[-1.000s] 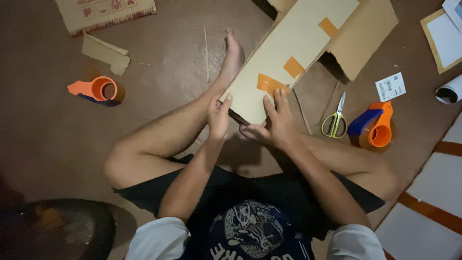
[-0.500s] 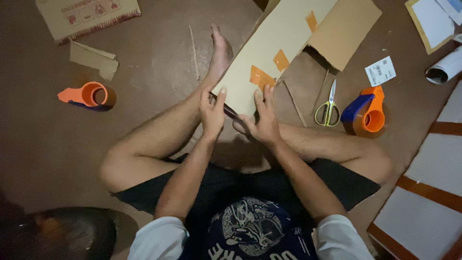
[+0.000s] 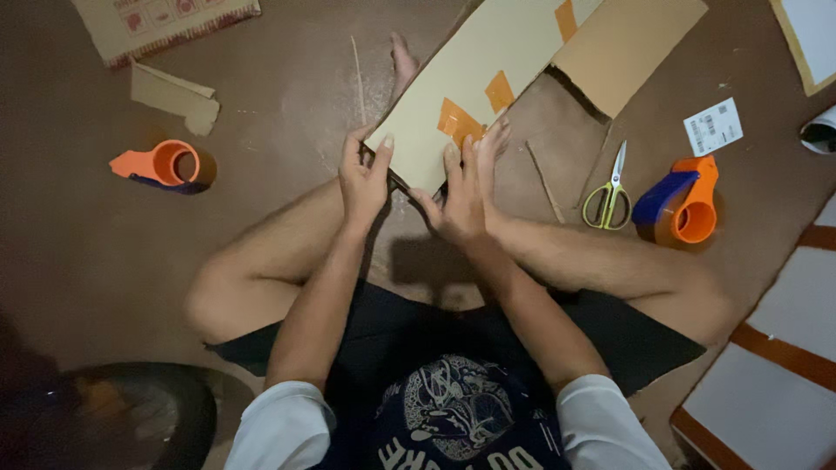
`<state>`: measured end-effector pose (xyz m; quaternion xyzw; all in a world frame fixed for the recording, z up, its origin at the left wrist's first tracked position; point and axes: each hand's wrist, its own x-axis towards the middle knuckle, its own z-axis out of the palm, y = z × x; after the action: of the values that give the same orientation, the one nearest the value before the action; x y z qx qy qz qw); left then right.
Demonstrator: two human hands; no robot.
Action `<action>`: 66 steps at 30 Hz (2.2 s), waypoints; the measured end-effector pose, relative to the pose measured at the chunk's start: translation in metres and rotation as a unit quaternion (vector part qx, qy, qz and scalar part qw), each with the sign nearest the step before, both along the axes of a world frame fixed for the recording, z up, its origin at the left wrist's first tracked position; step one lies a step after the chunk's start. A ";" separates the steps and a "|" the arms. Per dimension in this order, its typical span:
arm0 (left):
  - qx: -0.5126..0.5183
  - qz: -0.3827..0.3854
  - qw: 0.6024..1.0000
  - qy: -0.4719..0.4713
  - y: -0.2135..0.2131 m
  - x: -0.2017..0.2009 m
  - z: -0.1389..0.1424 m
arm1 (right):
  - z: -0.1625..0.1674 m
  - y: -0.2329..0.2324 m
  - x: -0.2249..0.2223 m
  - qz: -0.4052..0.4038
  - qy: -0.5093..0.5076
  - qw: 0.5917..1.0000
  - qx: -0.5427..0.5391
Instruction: The person cuts a piece of cardboard with scissors, then folds and tapes the edges to form a box-like structure. They use a tape dispenser to secure the flaps and adjust the cardboard pieces while sitting on the floor.
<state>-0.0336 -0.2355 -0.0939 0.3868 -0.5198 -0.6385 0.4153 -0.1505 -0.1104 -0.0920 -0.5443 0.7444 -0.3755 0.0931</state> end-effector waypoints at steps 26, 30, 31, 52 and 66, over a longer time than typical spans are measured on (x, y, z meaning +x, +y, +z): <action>0.000 -0.188 0.967 -0.172 -0.060 0.017 0.028 | 0.006 -0.015 0.007 0.069 0.066 0.994 0.056; 0.014 -0.181 0.969 -0.167 -0.063 0.015 0.032 | 0.004 -0.015 0.002 0.076 0.065 0.991 0.085; 0.060 -0.185 0.968 -0.161 -0.063 0.015 0.032 | 0.004 -0.015 0.002 0.076 0.060 0.992 0.079; 0.173 -0.189 0.961 -0.100 -0.051 0.006 0.022 | 0.034 0.077 -0.131 -0.189 0.010 0.959 0.210; 0.104 -0.175 0.943 -0.265 -0.026 0.008 0.031 | 0.004 0.196 -0.271 -0.460 -0.015 0.747 0.480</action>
<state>-0.0257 -0.2616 -0.0627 0.4861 -0.6012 -0.6260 0.1020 -0.4215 0.0855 -0.0879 -0.0136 0.9851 0.0252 0.1693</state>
